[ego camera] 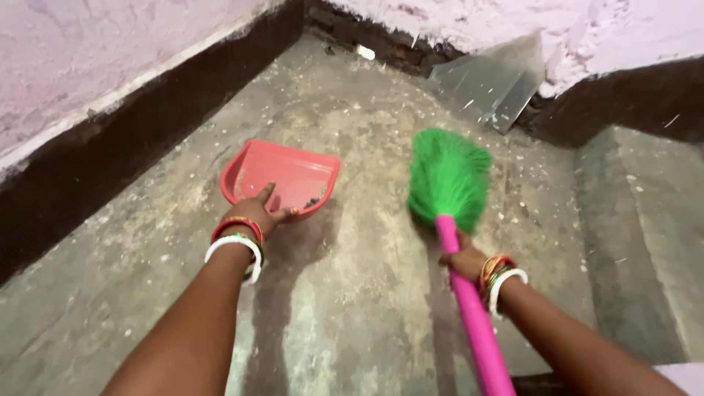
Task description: The person sweeps debris from a concrete floor into a red dustpan using a green broom, then picks up the dustpan and continues to sweep around the corners of the room.
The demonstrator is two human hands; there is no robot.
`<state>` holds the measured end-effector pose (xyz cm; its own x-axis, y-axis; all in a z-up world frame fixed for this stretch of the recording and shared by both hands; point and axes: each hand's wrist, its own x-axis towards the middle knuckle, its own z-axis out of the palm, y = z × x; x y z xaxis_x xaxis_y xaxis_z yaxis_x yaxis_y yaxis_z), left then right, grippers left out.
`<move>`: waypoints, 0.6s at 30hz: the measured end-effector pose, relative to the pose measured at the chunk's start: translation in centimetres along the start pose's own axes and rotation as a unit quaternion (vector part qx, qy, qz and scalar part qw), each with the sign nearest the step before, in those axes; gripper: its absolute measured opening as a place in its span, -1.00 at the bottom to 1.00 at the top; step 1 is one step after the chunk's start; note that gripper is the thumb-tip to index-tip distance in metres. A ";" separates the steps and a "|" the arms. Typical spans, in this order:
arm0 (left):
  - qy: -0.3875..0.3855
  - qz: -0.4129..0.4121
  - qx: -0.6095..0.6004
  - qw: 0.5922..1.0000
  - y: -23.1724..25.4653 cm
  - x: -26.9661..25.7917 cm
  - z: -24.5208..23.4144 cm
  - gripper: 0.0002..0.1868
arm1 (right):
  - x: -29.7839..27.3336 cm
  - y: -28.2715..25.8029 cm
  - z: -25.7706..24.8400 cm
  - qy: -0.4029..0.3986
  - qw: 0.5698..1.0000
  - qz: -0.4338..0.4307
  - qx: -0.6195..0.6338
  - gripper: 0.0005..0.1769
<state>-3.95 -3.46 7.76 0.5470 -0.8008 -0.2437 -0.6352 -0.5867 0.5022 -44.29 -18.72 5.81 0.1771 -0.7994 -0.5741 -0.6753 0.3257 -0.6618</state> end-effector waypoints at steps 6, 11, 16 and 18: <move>-0.019 0.007 0.011 1.000 0.2 2.0 1.6 0.07 | -2.5 -2.8 4.4 -0.068 0.997 -0.019 0.007 0.15; -0.032 -0.012 0.012 0.999 1.0 1.6 1.3 0.09 | -3.8 -6.0 3.9 -0.058 0.996 -0.059 0.016 0.13; -0.034 -0.022 0.019 0.999 1.2 1.2 1.2 0.06 | -1.2 -4.7 1.5 -0.015 0.998 -0.059 0.026 0.12; -0.035 -0.015 -0.005 0.999 1.2 1.0 1.3 0.08 | 0.1 -3.2 0.6 0.014 0.998 -0.052 0.041 0.12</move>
<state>-4.93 -5.10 7.03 0.5268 -0.7893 -0.3155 -0.6132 -0.6099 0.5020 -41.70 -19.58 7.55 0.2214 -0.8447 -0.4873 -0.5927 0.2803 -0.7551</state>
